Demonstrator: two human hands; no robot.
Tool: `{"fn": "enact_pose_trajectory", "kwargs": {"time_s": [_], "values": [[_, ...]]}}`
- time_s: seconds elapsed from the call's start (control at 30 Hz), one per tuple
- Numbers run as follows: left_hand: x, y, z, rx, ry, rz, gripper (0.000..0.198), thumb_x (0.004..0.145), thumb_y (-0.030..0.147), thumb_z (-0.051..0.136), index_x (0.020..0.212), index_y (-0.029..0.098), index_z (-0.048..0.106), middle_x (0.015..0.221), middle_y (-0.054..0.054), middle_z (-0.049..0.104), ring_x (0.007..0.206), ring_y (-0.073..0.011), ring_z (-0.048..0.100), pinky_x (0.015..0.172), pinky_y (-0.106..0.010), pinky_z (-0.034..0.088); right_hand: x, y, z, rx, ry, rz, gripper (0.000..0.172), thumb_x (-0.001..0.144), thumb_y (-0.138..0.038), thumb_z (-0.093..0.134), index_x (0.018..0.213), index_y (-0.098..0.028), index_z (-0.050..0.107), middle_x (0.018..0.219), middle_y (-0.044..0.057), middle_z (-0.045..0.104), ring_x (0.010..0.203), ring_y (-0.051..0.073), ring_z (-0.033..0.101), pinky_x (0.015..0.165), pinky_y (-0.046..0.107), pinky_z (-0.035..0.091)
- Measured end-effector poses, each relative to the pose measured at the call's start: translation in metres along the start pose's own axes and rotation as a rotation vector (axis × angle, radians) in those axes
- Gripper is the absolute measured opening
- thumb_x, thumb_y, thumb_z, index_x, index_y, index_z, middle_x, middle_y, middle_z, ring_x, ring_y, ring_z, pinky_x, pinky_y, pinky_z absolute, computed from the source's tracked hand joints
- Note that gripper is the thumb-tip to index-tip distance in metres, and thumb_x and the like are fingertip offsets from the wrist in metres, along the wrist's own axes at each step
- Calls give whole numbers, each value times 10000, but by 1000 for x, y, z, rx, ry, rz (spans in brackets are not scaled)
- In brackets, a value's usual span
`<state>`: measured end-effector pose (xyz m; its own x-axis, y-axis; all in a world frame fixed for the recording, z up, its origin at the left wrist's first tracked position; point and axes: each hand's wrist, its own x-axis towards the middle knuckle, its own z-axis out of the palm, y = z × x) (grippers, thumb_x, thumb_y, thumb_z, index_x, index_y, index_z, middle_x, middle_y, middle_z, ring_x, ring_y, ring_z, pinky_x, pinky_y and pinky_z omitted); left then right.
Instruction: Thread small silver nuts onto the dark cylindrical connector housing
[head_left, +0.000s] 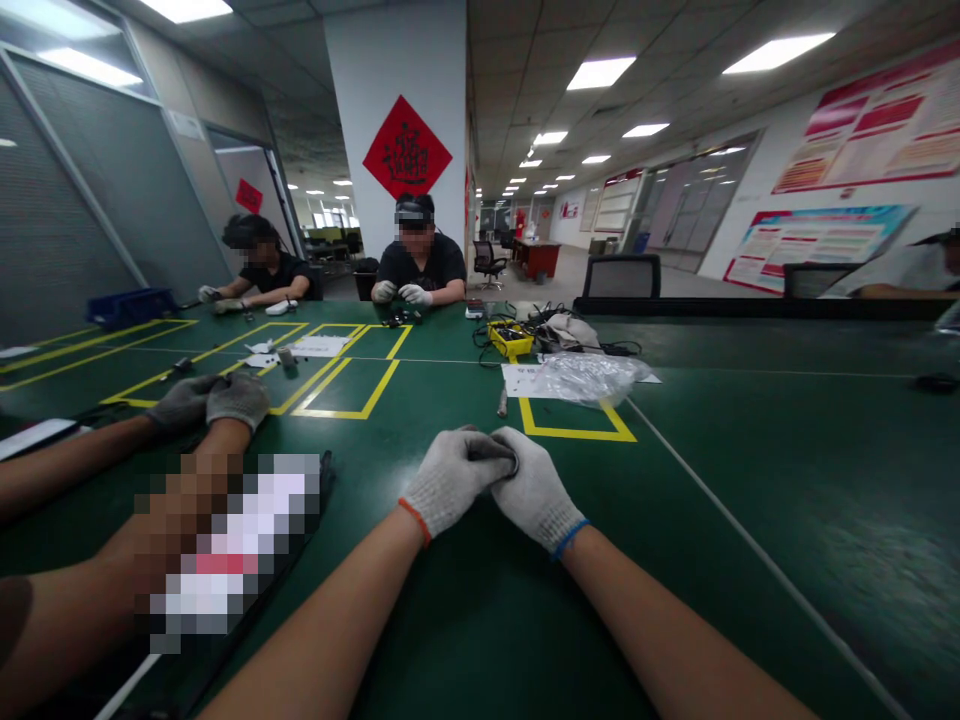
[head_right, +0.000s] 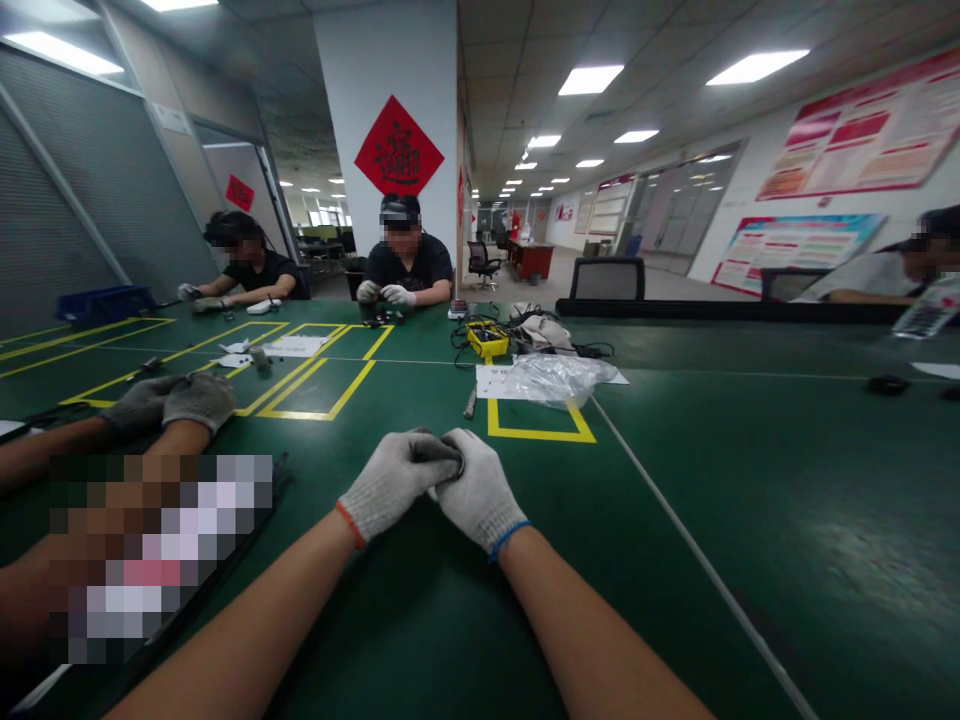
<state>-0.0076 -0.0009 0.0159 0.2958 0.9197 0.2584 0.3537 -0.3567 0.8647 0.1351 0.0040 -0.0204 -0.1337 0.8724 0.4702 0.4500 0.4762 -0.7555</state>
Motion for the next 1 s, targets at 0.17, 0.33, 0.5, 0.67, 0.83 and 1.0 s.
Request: {"fn": "enact_pose_trajectory", "kwargs": {"time_s": [0.17,0.33,0.5,0.67,0.83,1.0], "values": [[1,-1,0,-61,3,9,67,776,221,764,793,188,820,837,-47,773,802,-196,715,748,-301,569,0,-1,0,80,-9,10,102,706,-183,624,746,-226,541,717,-12,613,675,161,567,594,273,421],[-2,-2,2,2,172,93,80,804,241,753,819,176,798,820,-53,773,783,-195,711,723,-303,559,1,2,0,131,27,31,156,708,-230,579,659,-245,432,620,-49,485,584,130,455,531,264,339],[-6,-1,1,22,201,130,114,829,246,739,891,171,799,828,-55,791,776,-196,727,703,-295,566,0,6,1,115,75,22,121,683,-227,575,673,-240,455,659,-42,507,608,133,476,552,269,357],[-8,2,3,84,131,131,102,838,243,742,900,196,809,826,-38,801,754,-189,734,694,-285,566,0,7,0,97,78,23,102,661,-186,575,683,-232,486,659,-39,535,616,138,503,563,263,366],[-8,-2,4,133,229,190,123,846,250,727,918,208,816,811,-27,793,700,-160,695,679,-264,544,0,9,1,107,103,60,83,674,-187,586,705,-232,524,673,-29,572,636,157,537,581,274,407],[-4,-7,3,175,614,159,174,870,314,679,904,200,806,662,9,700,580,-129,571,579,-248,452,0,12,1,58,171,82,75,712,-212,600,729,-244,535,726,-10,598,698,187,566,658,314,456]]}}
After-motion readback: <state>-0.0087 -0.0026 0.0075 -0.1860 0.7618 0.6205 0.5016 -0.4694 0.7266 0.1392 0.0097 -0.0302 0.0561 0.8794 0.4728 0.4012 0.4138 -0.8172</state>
